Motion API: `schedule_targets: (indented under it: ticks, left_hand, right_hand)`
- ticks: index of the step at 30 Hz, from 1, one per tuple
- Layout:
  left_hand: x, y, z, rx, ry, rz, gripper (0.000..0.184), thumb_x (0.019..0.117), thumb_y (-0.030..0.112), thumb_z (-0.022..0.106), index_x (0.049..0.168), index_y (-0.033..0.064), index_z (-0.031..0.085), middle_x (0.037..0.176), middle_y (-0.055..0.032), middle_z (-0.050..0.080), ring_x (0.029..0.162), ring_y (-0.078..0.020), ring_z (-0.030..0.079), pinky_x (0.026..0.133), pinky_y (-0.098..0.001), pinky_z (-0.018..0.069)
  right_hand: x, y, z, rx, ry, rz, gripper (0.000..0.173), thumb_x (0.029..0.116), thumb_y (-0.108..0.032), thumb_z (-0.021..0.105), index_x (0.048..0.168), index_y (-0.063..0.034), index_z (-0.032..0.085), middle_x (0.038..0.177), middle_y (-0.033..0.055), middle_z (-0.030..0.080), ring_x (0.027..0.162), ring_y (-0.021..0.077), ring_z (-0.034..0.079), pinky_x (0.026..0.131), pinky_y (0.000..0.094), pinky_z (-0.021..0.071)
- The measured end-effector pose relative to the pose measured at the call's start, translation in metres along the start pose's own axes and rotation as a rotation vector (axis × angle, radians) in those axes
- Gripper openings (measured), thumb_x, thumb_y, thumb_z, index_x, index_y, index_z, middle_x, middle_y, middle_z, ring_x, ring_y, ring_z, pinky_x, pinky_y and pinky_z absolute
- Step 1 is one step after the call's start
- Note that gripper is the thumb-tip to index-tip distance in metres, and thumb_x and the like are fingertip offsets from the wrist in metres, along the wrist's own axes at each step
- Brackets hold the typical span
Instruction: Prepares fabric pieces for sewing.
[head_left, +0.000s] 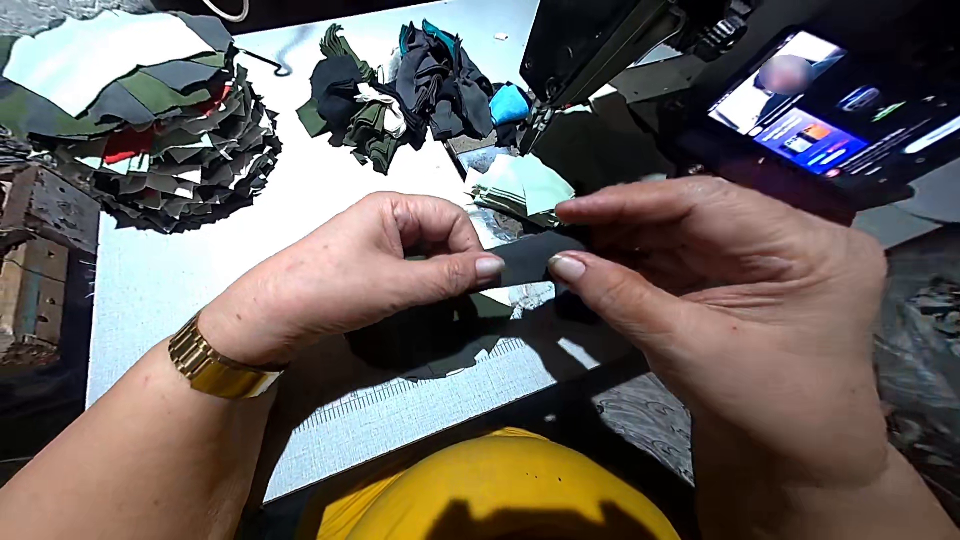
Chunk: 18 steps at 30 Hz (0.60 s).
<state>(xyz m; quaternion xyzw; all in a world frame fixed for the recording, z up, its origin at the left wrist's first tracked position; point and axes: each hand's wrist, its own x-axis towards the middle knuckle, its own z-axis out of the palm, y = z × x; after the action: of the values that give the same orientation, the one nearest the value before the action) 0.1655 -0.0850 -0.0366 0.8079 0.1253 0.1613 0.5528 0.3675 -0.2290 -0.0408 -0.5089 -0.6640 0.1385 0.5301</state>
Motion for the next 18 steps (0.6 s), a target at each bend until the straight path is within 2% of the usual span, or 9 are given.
schedule_targets:
  ticks: [3,7,10,13,18]
  left_hand:
    - [0.000,-0.005,-0.001,0.116,0.001,0.028,0.015,0.1014,0.013,0.062,0.089,0.0082,0.070,0.070,0.0046,0.063,0.063,-0.0004,0.059,0.055,-0.0139,0.0478]
    - [0.001,-0.009,0.002,0.279,0.058,0.013,0.016,0.0990,0.017,0.065,0.085,0.0118,0.068,0.067,0.0067,0.060,0.059,0.0012,0.056,0.051,-0.0144,0.0441]
    - [0.001,-0.015,0.004,0.404,0.098,-0.025,0.017,0.0983,0.022,0.068,0.083,0.0145,0.068,0.066,0.0077,0.059,0.058,0.0014,0.054,0.051,-0.0161,0.0434]
    - [0.002,-0.019,0.007,0.497,0.114,-0.046,0.020,0.0985,0.028,0.068,0.082,0.0168,0.067,0.064,0.0086,0.057,0.056,0.0005,0.053,0.049,-0.0188,0.0420]
    - [0.003,-0.020,0.009,0.614,0.130,-0.100,0.023,0.0985,0.034,0.067,0.081,0.0193,0.067,0.065,0.0096,0.057,0.058,-0.0012,0.053,0.052,-0.0236,0.0433]
  right_hand:
    - [-0.008,0.006,0.006,0.047,0.019,0.121,0.026,0.0903,0.001,0.069,0.116,-0.0011,0.068,0.097,-0.0015,0.071,0.082,0.0045,0.069,0.074,0.0177,0.0607]
    - [-0.017,0.011,0.016,0.014,0.019,0.245,0.019,0.0921,0.000,0.067,0.110,-0.0032,0.070,0.089,-0.0011,0.072,0.075,0.0046,0.069,0.068,0.0178,0.0609]
    - [-0.021,0.016,0.020,-0.075,0.022,0.260,0.018,0.0892,-0.003,0.071,0.106,-0.0057,0.070,0.088,-0.0021,0.070,0.072,0.0019,0.066,0.064,0.0143,0.0572]
    - [-0.023,0.021,0.023,-0.189,-0.005,0.259,0.016,0.0915,-0.007,0.071,0.108,-0.0077,0.069,0.087,-0.0027,0.069,0.070,0.0008,0.063,0.061,0.0137,0.0542]
    - [-0.022,0.024,0.026,-0.315,-0.066,0.250,0.015,0.0925,-0.012,0.071,0.107,-0.0108,0.066,0.078,-0.0057,0.062,0.062,-0.0001,0.057,0.053,0.0140,0.0477]
